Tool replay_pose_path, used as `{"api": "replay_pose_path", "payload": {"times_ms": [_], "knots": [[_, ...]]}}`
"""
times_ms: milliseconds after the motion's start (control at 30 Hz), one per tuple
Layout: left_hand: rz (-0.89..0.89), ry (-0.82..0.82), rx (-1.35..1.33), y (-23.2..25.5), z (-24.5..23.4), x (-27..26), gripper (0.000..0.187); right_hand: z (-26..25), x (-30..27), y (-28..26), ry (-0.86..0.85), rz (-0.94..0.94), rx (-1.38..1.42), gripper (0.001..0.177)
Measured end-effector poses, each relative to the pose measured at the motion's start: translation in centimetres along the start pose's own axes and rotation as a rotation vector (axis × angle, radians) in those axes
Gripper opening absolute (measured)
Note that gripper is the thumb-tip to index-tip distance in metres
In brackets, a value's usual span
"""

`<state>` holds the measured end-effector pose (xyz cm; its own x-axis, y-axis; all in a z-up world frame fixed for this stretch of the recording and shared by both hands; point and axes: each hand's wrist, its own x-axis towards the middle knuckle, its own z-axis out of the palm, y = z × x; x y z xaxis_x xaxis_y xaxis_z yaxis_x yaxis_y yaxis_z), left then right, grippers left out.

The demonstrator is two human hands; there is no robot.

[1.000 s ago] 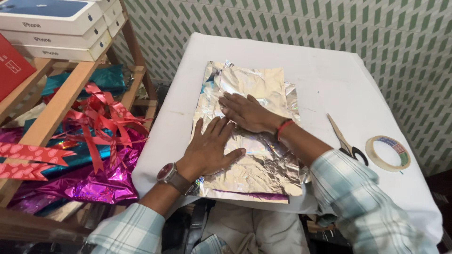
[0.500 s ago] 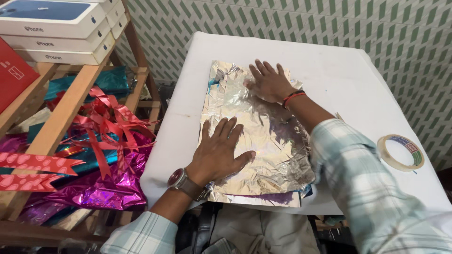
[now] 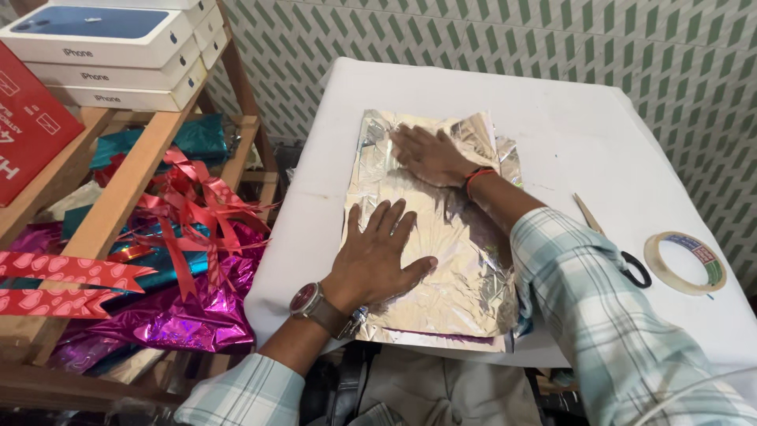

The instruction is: The person ties red ribbons into bows using tape and scissors, then stacks iPhone boxes on a wooden rack. They handle multiple sheets of metallic wrapping paper, folding and arranging them on the table.

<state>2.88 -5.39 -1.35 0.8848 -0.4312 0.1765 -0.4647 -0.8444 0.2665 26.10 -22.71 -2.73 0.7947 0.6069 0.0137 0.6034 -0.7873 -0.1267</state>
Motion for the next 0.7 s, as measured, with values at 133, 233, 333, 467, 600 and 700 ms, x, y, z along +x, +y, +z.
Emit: {"api": "replay_pose_path", "payload": {"times_ms": [133,233,333,467,600,700], "knots": [[-0.001,-0.001,-0.018,-0.1,0.2,-0.1,0.093,-0.9,-0.4,2.6,0.007,0.146,-0.043,0.085],[-0.014,-0.011,-0.029,0.0,-0.1,-0.1,0.094,-2.6,-2.0,2.9,0.103,0.242,-0.028,0.087],[-0.007,-0.021,-0.018,0.0,0.0,0.1,0.093,-3.8,-4.5,1.0,0.181,0.108,0.034,0.081],[0.032,0.015,0.025,-0.5,0.4,0.2,0.095,-0.4,-12.9,-5.0,0.112,-0.175,0.159,0.082],[0.025,-0.002,0.062,-0.6,0.7,0.3,0.092,0.4,-18.5,-7.2,0.016,-0.138,0.111,0.09],[0.002,-0.038,0.038,-0.4,0.3,0.4,0.091,-0.6,-18.4,-5.1,0.027,-0.047,-0.053,0.084]]}}
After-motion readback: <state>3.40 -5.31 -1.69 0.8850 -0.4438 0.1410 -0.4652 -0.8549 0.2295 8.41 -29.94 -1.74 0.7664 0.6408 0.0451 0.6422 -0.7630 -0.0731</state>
